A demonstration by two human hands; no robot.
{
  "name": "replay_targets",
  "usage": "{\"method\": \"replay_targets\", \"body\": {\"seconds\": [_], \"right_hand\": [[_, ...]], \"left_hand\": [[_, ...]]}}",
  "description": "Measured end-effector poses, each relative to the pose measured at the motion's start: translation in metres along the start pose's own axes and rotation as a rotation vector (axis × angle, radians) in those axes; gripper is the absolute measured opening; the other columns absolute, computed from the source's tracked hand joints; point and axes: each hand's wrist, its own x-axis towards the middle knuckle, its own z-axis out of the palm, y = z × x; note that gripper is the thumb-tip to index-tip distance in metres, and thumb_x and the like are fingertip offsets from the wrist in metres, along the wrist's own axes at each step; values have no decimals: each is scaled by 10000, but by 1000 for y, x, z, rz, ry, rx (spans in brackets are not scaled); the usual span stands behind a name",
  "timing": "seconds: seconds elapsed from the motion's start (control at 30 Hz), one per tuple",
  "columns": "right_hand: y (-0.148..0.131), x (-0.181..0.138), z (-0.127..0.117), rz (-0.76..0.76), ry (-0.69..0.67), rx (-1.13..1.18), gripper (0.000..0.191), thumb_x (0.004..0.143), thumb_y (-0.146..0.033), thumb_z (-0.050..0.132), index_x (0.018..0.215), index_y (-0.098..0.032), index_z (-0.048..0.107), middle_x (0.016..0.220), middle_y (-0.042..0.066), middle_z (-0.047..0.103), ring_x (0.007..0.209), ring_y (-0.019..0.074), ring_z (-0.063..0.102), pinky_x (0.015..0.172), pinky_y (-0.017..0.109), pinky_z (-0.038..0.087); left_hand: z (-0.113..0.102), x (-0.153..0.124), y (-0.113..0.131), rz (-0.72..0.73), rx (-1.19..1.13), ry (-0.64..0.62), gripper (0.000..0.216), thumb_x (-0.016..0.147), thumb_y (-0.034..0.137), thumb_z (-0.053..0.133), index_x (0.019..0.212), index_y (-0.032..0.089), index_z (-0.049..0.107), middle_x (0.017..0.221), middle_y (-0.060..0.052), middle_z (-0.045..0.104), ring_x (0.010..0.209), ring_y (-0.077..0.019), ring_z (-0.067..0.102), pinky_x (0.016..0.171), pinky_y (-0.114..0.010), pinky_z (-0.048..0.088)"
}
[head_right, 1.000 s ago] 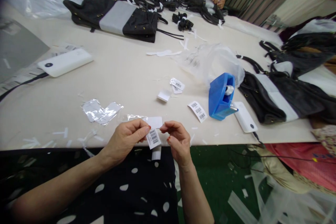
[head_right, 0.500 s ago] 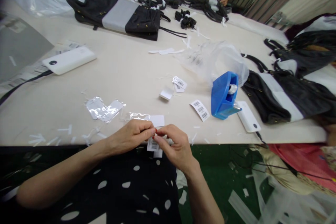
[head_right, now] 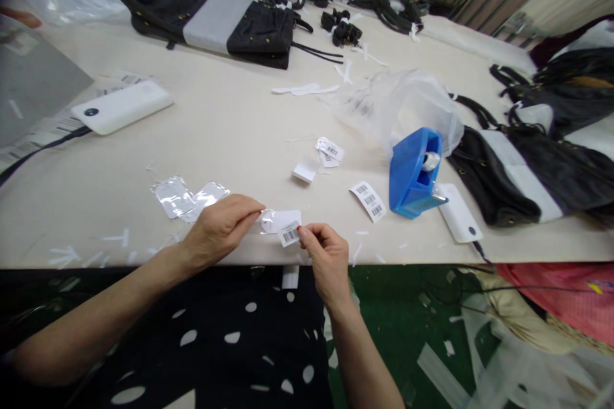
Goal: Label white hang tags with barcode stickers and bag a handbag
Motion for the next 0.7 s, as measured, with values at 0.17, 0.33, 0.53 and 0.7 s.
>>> {"method": "replay_targets", "body": {"seconds": [0.17,0.33,0.53,0.7], "right_hand": [[18,8,25,145,185,245,285,698,-414,656,697,-146,562,543,-42,492,445,56,355,412,192,265],[21,10,36,158,209,158,297,704,-432,645,703,-146,564,566,-31,513,479,70,404,428,197,297],[21,8,41,144,225,40,296,725,-438,619,692,-149,566,548,-38,513,478,81,433,463,214,345],[20,8,44,132,244,-2,286,730,-432,614,698,-151,572,560,-34,531,512,92,466,495,217,370]], "left_hand": [[16,-17,-19,341,167,-113,236,862,121,411,1009,136,595,1065,-82,632,873,-193,523,742,-341,463],[22,-21,-24,345,185,-142,233,883,135,384,990,126,591,1012,-89,636,894,-190,519,768,-345,454],[22,-22,-26,304,143,-163,202,877,133,407,962,115,590,1008,-84,627,899,-190,510,782,-338,448],[22,-21,-27,271,133,-208,207,881,152,407,976,124,588,1022,-84,617,912,-195,504,777,-341,448]]}}
